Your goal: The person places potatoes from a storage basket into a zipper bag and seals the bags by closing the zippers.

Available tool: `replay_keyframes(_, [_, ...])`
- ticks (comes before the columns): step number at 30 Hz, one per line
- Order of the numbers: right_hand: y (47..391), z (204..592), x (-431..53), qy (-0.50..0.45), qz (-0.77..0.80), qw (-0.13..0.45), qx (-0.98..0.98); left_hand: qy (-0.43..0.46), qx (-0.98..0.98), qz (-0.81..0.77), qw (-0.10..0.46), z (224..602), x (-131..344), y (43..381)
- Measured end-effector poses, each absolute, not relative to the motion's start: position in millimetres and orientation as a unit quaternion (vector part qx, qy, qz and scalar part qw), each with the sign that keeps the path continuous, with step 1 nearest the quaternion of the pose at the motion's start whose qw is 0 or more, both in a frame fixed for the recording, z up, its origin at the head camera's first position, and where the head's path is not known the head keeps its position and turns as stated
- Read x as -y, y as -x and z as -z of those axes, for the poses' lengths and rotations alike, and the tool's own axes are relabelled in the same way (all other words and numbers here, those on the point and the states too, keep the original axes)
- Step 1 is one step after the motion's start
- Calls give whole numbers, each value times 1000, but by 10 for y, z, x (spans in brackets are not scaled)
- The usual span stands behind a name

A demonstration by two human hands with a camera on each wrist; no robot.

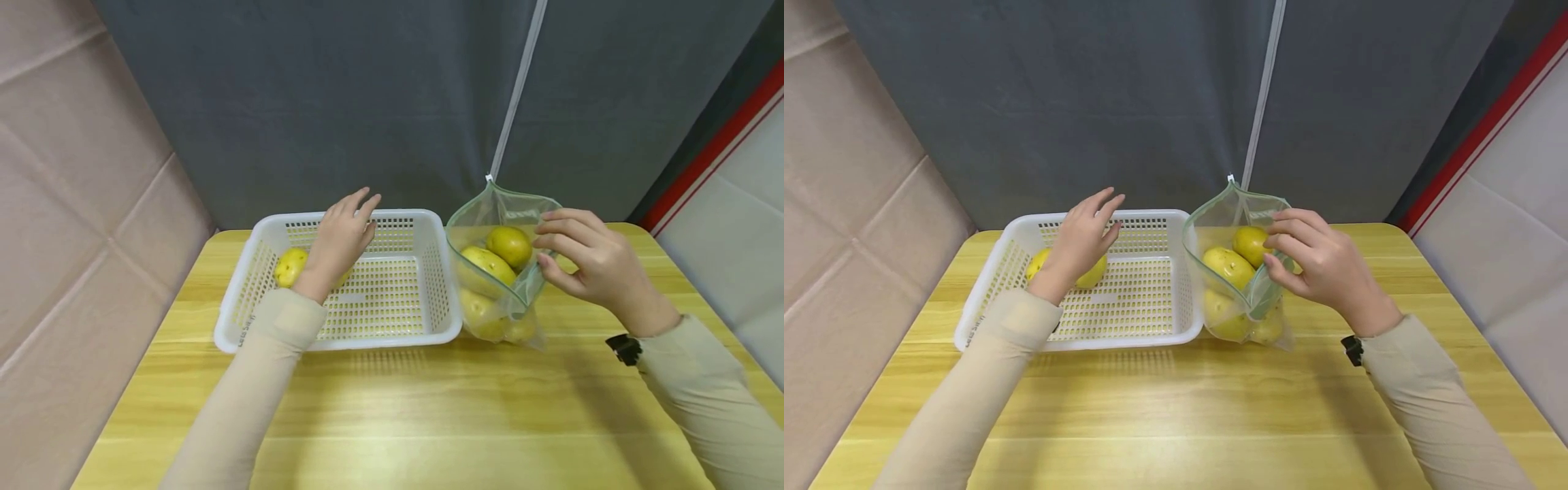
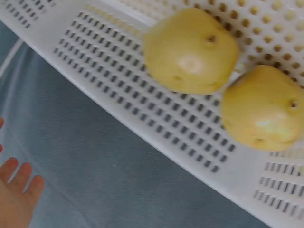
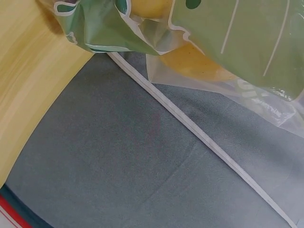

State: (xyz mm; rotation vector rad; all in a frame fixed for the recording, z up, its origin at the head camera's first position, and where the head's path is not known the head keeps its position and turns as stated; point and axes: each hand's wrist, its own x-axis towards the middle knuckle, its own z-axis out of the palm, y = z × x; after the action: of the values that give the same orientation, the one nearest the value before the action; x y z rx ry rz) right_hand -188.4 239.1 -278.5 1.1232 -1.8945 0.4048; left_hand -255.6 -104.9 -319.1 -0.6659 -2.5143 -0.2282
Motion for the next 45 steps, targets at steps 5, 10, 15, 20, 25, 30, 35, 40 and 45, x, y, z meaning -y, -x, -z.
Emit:
replay_keyframes(5, [1879,2784,-2393,-452,-160,434,762,220,950,71,207,3274,1160,2594])
replay_keyframes(10, [1873,2775,-2400,-454,-156,432,763,212,959,60,180,3376,1237,2621])
replay_keyframes(15, [1868,2770,-2399,-454,-157,431,764,190,972,40,133,3423,1275,2631])
replay_keyframes(20, [1856,2763,-2408,-452,-155,430,766,168,982,29,84,3451,1280,2655])
replay_keyframes(25, [1855,2761,-2415,-454,-154,429,766,157,986,7,47,3485,1285,2675])
replay_keyframes(30, [1856,2768,-2414,-454,-154,430,765,146,989,8,14,3508,1298,2664])
replay_keyframes(35, [1853,2771,-2411,-453,-153,431,766,137,990,9,-18,3529,1320,2653])
replay_keyframes(40, [1852,2772,-2408,-452,-153,432,765,129,991,9,-41,3534,1336,2651])
replay_keyframes(45, [1853,2773,-2406,-454,-154,432,764,131,990,14,-46,3538,1333,2648])
